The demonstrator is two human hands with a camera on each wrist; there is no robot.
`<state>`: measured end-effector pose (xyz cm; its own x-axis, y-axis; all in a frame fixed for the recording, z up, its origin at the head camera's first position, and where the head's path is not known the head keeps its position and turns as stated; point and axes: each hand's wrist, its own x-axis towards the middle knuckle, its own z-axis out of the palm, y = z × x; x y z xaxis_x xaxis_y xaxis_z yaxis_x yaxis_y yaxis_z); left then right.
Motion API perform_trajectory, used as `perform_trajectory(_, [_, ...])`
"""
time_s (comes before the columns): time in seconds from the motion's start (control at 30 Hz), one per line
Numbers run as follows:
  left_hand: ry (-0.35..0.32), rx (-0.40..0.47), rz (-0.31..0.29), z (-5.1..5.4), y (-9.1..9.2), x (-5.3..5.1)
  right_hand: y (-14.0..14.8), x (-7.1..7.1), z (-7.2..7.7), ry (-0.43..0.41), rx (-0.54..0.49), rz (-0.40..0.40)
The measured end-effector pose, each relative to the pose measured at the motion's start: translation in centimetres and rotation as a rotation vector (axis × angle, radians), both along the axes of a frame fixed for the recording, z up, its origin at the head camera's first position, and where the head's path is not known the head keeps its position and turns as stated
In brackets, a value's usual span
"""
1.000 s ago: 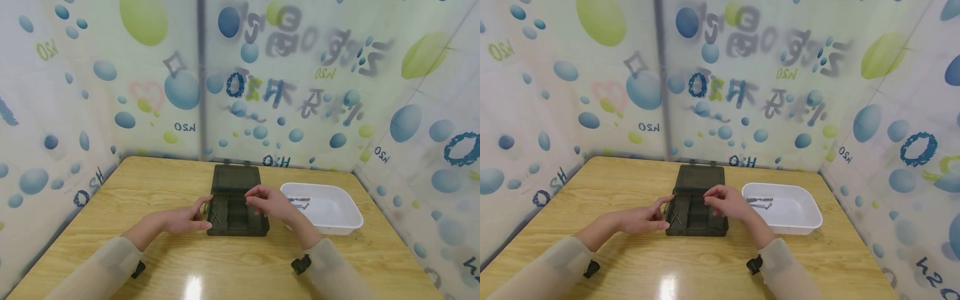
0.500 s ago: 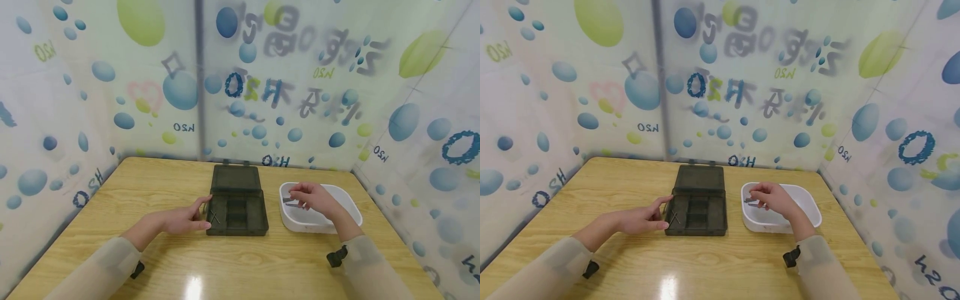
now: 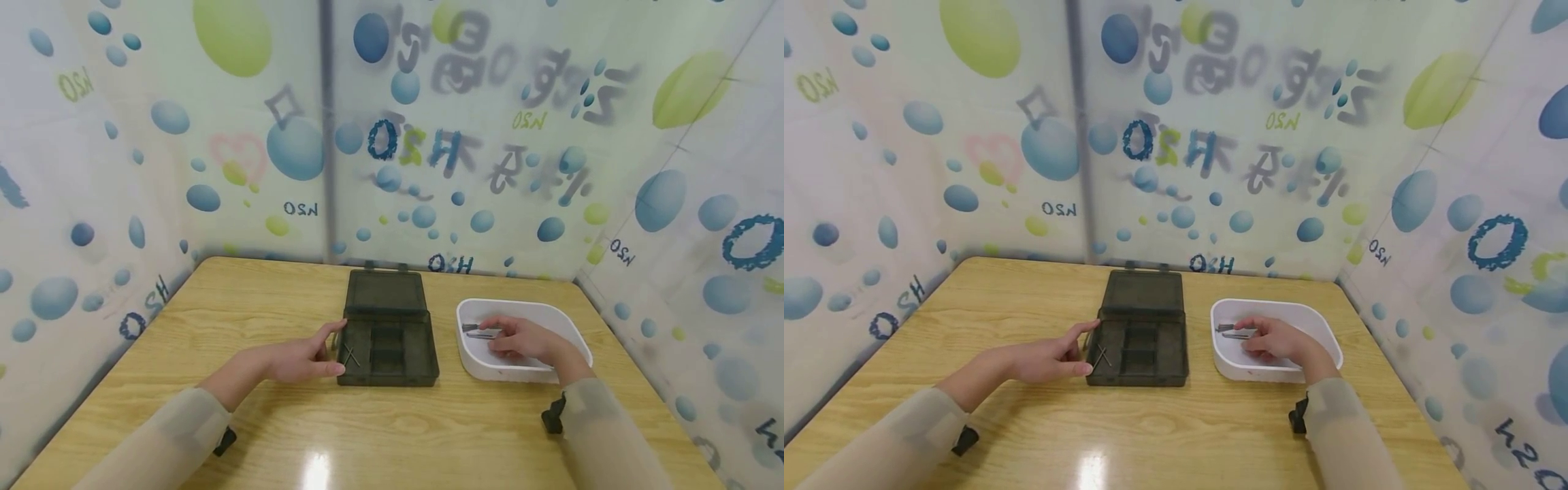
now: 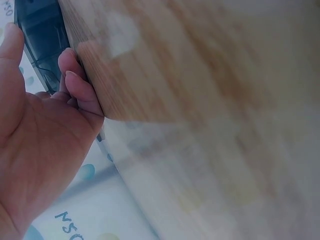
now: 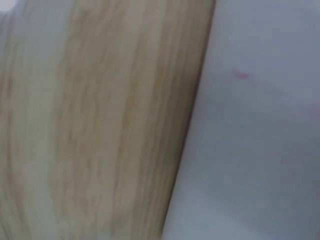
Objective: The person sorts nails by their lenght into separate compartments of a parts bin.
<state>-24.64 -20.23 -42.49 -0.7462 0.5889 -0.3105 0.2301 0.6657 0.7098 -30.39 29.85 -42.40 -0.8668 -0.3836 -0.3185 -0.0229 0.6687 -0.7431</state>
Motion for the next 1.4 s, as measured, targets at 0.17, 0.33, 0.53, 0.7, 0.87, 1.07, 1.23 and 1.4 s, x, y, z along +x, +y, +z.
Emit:
perform_trajectory(0.17, [-0.005,-0.005,0.003,0.0,0.0,0.0,-0.3,-0.3,-0.5,0.031,0.056,0.0])
perform_trajectory(0.33, [-0.004,-0.009,0.0,0.0,0.0,-0.1,-0.6,-0.5,-0.7,0.037,0.096,-0.042])
perform_trajectory(0.53, [-0.004,-0.006,-0.004,0.0,0.0,-0.1,-0.9,-0.4,-0.6,0.031,0.109,-0.082])
perform_trajectory(0.7, [-0.002,-0.006,-0.009,-0.2,0.0,-0.2,-1.0,-0.4,-0.6,0.042,0.109,-0.076])
perform_trajectory(0.87, [-0.007,-0.009,-0.002,-0.2,0.0,-0.2,-1.1,-0.4,-0.6,0.053,0.113,-0.079])
perform_trajectory(1.07, [-0.005,-0.005,0.001,-0.1,0.0,0.0,-1.3,-0.3,-0.4,0.053,0.123,-0.095])
perform_trajectory(1.23, [-0.001,-0.005,0.003,-0.1,0.0,0.0,-1.3,-0.5,-0.5,0.049,0.136,-0.1])
perform_trajectory(1.4, [-0.008,-0.004,0.006,0.0,0.0,0.0,-1.3,-0.5,-0.6,0.049,0.132,-0.084])
